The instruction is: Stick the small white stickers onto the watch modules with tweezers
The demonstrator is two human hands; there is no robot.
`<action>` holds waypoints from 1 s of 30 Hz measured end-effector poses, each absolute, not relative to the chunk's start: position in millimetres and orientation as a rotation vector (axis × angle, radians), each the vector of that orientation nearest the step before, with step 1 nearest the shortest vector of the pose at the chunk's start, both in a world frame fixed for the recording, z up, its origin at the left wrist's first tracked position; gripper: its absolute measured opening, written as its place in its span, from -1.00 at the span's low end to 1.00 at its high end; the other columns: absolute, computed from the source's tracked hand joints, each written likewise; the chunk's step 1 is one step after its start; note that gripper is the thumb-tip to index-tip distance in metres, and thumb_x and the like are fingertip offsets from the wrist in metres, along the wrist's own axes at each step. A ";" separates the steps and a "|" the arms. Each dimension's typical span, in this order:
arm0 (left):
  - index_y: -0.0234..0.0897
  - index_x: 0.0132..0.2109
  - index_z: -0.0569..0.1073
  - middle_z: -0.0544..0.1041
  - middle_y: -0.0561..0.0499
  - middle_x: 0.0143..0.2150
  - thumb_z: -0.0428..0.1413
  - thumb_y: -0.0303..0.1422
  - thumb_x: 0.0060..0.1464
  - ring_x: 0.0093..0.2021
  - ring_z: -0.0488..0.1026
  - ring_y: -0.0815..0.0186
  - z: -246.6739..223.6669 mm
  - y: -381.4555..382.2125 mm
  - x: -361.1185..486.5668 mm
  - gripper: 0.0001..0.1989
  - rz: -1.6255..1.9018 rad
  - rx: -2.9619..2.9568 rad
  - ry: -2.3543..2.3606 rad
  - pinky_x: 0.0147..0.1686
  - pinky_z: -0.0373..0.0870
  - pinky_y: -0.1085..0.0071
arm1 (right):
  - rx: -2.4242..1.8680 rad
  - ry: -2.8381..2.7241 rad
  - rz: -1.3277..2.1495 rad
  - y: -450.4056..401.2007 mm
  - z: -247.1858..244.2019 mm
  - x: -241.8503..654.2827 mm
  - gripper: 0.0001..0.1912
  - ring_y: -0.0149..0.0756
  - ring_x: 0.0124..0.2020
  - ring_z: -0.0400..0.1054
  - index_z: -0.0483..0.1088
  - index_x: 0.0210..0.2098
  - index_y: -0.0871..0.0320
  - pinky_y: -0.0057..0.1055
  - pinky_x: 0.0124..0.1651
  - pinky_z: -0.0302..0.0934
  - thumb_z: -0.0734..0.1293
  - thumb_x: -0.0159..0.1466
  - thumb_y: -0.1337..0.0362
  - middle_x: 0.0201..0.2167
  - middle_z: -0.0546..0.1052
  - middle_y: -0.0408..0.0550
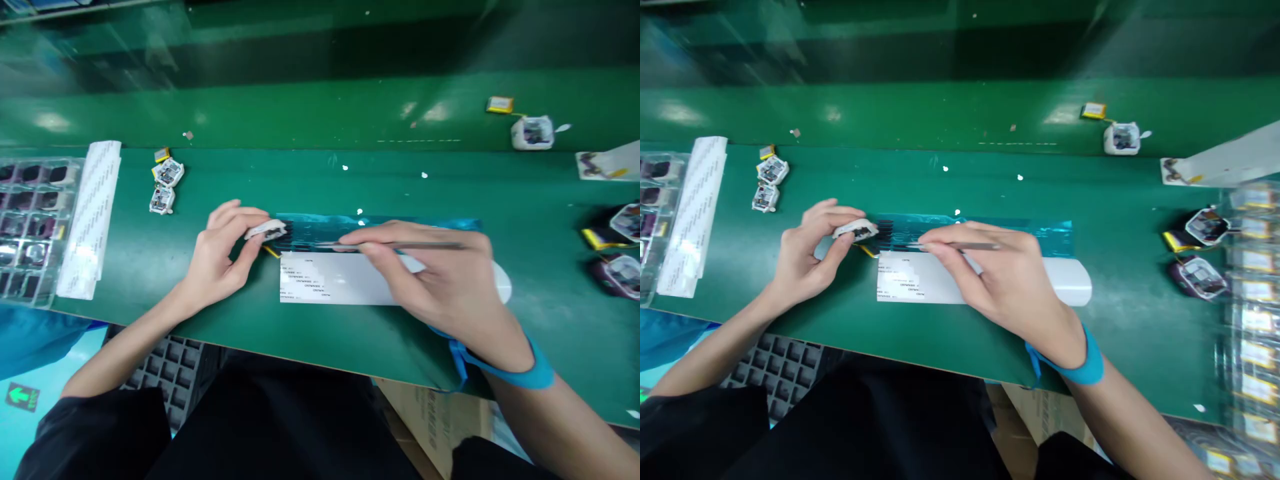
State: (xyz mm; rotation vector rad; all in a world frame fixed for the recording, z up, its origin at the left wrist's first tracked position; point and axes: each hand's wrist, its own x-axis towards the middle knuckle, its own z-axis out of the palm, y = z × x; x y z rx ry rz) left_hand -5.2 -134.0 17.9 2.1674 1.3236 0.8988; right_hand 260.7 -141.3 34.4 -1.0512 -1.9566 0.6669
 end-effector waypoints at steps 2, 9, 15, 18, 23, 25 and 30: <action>-0.25 -0.07 0.53 0.66 -0.04 -0.10 0.06 -0.44 0.30 0.00 0.58 0.18 9.3 -137.2 -11.8 -0.85 0.899 2.328 1.414 0.28 0.34 -0.01 | -1.005 -2.097 0.651 -136.6 31.1 261.0 -0.80 -0.18 -0.21 0.60 0.58 -0.23 -0.03 -0.23 -0.10 0.49 0.32 0.40 0.35 -0.19 0.68 -0.19; -0.28 -0.03 0.49 0.66 -0.08 -0.07 0.04 -0.49 0.31 0.00 0.59 0.21 -0.1 -149.7 -6.6 -0.83 0.835 2.357 1.332 0.21 0.42 0.02 | -1.044 -2.188 0.634 -132.2 19.1 261.1 -0.78 -0.17 -0.15 0.59 0.58 -0.10 -0.02 -0.19 -0.04 0.48 0.28 0.44 0.30 -0.13 0.67 -0.20; -0.26 0.01 0.48 0.66 -0.10 -0.04 0.02 -0.52 0.32 0.01 0.58 0.17 4.3 -150.4 -1.8 -0.79 0.841 2.390 1.305 0.05 0.49 0.11 | -0.998 -2.216 0.641 -129.4 19.0 264.4 -0.77 -0.17 -0.16 0.60 0.59 -0.12 -0.02 -0.17 -0.02 0.50 0.27 0.44 0.29 -0.12 0.67 -0.21; -0.24 0.05 0.46 0.64 -0.10 0.03 0.03 -0.54 0.31 0.10 0.54 0.14 4.3 -149.7 0.2 -0.75 0.886 2.481 1.135 0.07 0.46 0.11 | -0.976 -2.224 0.587 -130.4 18.1 263.5 -0.79 -0.18 -0.17 0.60 0.58 -0.08 0.01 -0.20 -0.07 0.52 0.30 0.43 0.30 -0.14 0.67 -0.18; -0.33 0.12 0.42 0.59 -0.17 0.13 -0.01 -0.49 0.37 0.24 0.46 0.12 1.6 -143.0 3.4 -0.76 0.626 2.503 0.863 0.15 0.46 0.14 | -0.942 -2.228 0.536 -136.1 12.9 262.2 -0.78 -0.21 -0.21 0.60 0.56 -0.05 -0.03 -0.27 -0.18 0.53 0.31 0.41 0.33 -0.17 0.68 -0.16; -0.34 0.15 0.40 0.58 -0.16 0.14 -0.02 -0.49 0.37 0.23 0.46 0.13 1.0 -140.6 3.7 -0.73 0.612 2.488 0.857 0.16 0.49 0.15 | -0.905 -2.246 0.502 -139.1 9.3 262.5 -0.75 -0.20 -0.20 0.60 0.55 -0.03 -0.03 -0.27 -0.20 0.54 0.32 0.38 0.37 -0.15 0.68 -0.15; -0.34 0.10 0.43 0.59 -0.16 0.13 -0.01 -0.50 0.36 0.20 0.50 0.13 -2.1 -139.2 3.5 -0.76 0.620 2.598 0.826 0.17 0.50 0.15 | -0.871 -2.293 0.383 -142.4 6.5 263.5 -0.60 -0.11 -0.07 0.59 0.52 0.05 -0.02 -0.19 -0.09 0.56 0.33 0.30 0.49 -0.02 0.64 -0.12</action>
